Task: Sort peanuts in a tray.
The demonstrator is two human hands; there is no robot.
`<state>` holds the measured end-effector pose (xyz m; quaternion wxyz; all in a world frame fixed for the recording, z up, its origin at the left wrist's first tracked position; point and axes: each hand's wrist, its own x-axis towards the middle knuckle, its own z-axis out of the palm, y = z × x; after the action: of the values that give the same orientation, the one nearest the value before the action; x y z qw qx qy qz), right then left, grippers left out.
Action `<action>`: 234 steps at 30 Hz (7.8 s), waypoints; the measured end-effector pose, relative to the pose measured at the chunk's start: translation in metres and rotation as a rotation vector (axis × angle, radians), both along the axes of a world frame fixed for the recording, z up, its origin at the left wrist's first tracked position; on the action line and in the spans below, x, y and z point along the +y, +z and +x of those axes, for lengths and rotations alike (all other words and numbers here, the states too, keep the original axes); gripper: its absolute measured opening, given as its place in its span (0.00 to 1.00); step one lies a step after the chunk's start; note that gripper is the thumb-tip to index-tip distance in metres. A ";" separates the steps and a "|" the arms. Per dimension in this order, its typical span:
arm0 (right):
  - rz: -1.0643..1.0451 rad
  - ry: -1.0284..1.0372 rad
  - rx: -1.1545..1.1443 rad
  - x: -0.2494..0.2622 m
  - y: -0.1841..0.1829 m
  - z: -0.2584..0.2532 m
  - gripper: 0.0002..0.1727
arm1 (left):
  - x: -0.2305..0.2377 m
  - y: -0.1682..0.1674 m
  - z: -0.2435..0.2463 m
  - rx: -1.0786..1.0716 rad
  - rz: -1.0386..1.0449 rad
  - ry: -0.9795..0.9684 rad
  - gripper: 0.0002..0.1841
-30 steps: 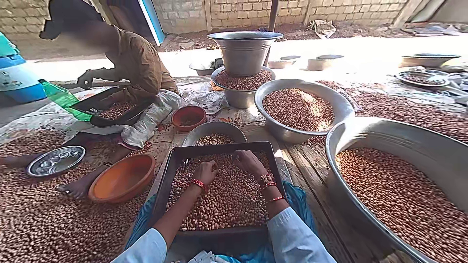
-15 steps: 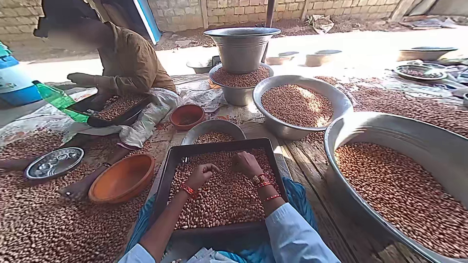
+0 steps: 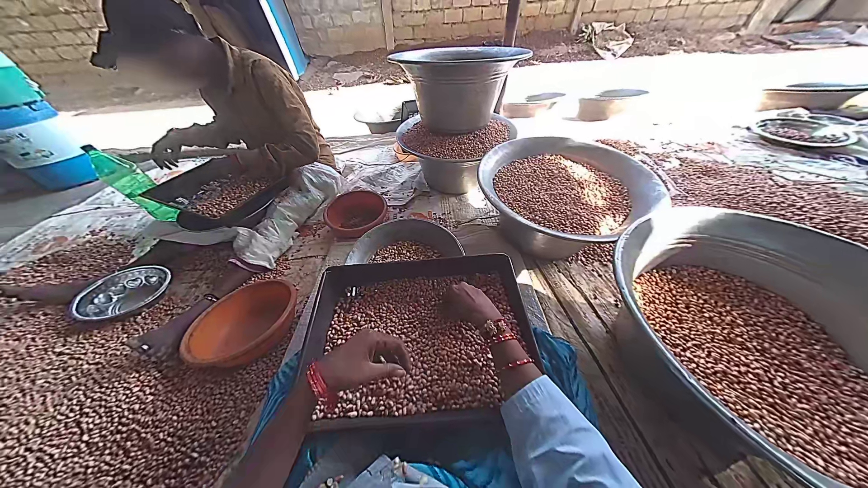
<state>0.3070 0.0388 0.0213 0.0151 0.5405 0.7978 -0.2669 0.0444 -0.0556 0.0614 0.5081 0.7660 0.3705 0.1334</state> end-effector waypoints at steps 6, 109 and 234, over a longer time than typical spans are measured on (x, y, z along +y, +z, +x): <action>0.015 0.023 0.533 0.011 0.004 0.012 0.15 | 0.023 -0.016 0.005 0.672 0.322 0.430 0.14; 0.028 -0.127 0.149 -0.074 0.020 -0.010 0.14 | 0.006 -0.024 -0.055 0.214 -0.045 0.207 0.04; 0.084 -0.081 0.149 -0.023 0.004 0.009 0.14 | 0.060 -0.031 0.044 0.654 0.387 0.409 0.15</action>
<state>0.3161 0.0160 0.0256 -0.0778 0.5509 0.7847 -0.2732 0.0880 0.0049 0.0299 0.1737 0.7599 0.6245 0.0486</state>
